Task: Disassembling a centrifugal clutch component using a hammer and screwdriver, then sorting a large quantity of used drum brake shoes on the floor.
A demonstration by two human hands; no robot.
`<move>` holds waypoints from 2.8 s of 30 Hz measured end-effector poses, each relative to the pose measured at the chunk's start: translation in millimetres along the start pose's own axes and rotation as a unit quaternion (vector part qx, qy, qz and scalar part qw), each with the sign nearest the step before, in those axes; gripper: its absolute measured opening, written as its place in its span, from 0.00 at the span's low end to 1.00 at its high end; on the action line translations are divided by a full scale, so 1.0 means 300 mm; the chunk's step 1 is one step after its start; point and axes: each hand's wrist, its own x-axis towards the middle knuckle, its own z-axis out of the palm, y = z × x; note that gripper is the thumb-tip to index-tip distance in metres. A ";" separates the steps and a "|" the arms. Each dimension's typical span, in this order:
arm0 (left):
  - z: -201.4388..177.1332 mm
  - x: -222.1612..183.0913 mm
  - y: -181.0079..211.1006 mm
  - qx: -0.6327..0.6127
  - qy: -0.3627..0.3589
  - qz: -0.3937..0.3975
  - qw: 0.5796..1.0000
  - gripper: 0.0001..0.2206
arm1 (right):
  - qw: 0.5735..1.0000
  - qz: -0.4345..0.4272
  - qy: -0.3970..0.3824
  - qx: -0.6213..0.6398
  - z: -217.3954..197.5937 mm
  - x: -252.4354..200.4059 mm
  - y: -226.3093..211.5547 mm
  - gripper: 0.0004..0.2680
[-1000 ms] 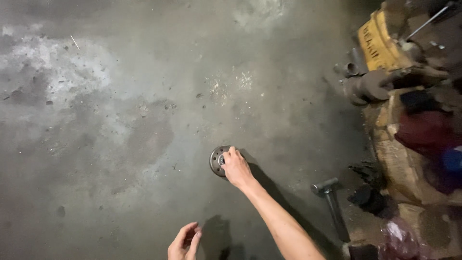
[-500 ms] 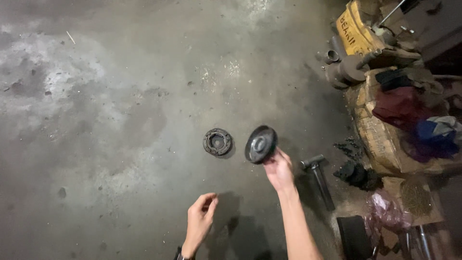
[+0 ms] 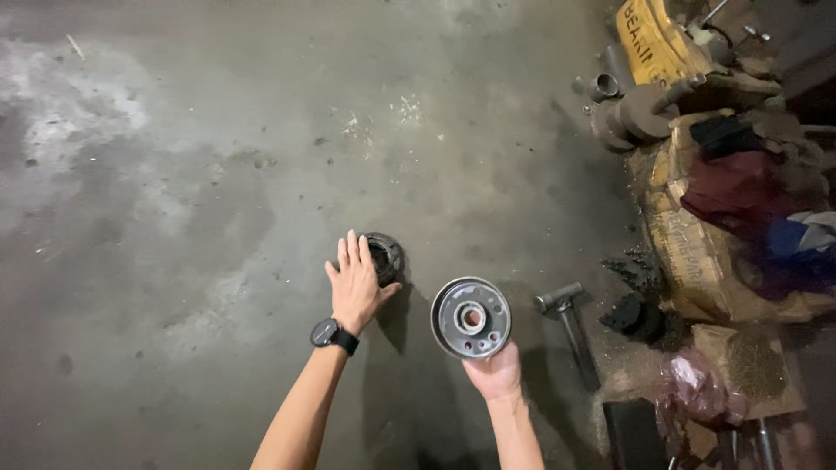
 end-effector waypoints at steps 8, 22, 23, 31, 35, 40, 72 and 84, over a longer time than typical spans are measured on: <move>0.031 -0.008 0.001 -0.022 -0.018 -0.001 1.000 0.51 | 0.994 0.020 0.106 0.019 0.047 -0.005 -0.006 0.11; -0.120 -0.484 -0.116 -0.769 -0.040 -0.121 0.627 0.46 | 0.998 0.049 0.038 0.005 0.016 -0.026 0.061 0.10; -0.147 -0.495 -0.103 -0.832 -0.069 -0.103 0.541 0.46 | 0.998 0.043 0.035 -0.006 0.031 -0.028 0.062 0.10; -0.246 -0.559 -0.015 -0.961 -0.138 0.008 0.239 0.47 | 0.994 0.019 0.069 -0.080 0.148 -0.066 0.053 0.12; -0.212 -0.583 -0.014 -0.965 -0.154 -0.001 0.213 0.49 | 0.995 0.033 0.057 -0.075 0.140 -0.076 0.052 0.12; -0.230 -0.590 -0.011 -0.965 -0.190 0.035 0.176 0.49 | 0.983 0.015 0.062 -0.170 0.101 -0.044 0.054 0.12; 0.033 -0.628 0.066 -0.260 0.118 -0.016 0.958 0.27 | 0.532 -0.271 0.004 -0.802 0.507 0.403 -0.233 0.09; 0.273 -1.050 -0.018 -0.532 0.027 -0.199 0.822 0.15 | 0.391 0.005 -0.230 -0.891 0.426 0.326 0.172 0.12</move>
